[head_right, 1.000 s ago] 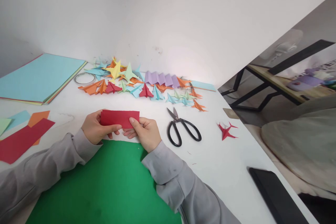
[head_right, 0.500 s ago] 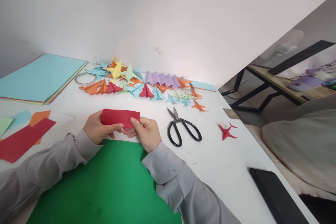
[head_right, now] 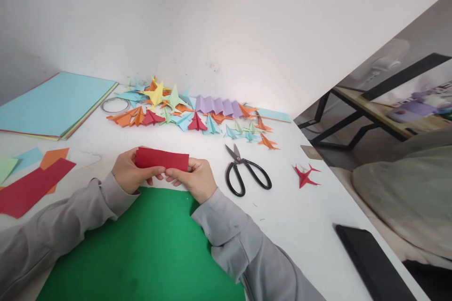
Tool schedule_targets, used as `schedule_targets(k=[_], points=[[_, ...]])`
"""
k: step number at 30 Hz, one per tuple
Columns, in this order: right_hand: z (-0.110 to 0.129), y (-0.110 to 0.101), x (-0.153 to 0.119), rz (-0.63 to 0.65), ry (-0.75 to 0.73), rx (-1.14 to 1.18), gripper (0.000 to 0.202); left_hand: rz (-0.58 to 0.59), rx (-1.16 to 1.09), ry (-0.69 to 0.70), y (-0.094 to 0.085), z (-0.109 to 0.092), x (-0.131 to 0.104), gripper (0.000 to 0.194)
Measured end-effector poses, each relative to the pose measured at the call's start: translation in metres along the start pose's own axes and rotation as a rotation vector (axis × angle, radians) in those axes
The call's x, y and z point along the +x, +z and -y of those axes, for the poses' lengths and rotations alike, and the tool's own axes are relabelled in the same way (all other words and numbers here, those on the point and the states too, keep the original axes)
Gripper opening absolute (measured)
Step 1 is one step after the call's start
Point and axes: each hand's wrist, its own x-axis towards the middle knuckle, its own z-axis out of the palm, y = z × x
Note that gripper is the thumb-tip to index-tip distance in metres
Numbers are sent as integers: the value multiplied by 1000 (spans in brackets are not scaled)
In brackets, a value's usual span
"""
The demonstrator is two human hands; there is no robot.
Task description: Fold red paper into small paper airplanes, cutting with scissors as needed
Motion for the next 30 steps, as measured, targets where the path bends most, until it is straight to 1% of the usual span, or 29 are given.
schedule_targets(k=[2,5,9,14,22,27,30], points=[[1,-1,0,17,14,0,21,17,6,4,0,-1,0,37],[3,-1,-1,62,75,-14,26,40,30,11,0,-2,-2,35],[9,-1,-2,100,148,-90,30,54,28,19,0,-1,-2,35],[11,1,-2,103,147,-120,33,47,17,0,0,1,-1,36],[7,1,-2,76,142,-131,32,46,-6,16,-1,2,1,36],[9,3,-2,21,177,-119,31,42,-20,8,-1,3,3,38],[10,4,-2,14,188,-104,31,39,-14,-6,-1,3,2,38]])
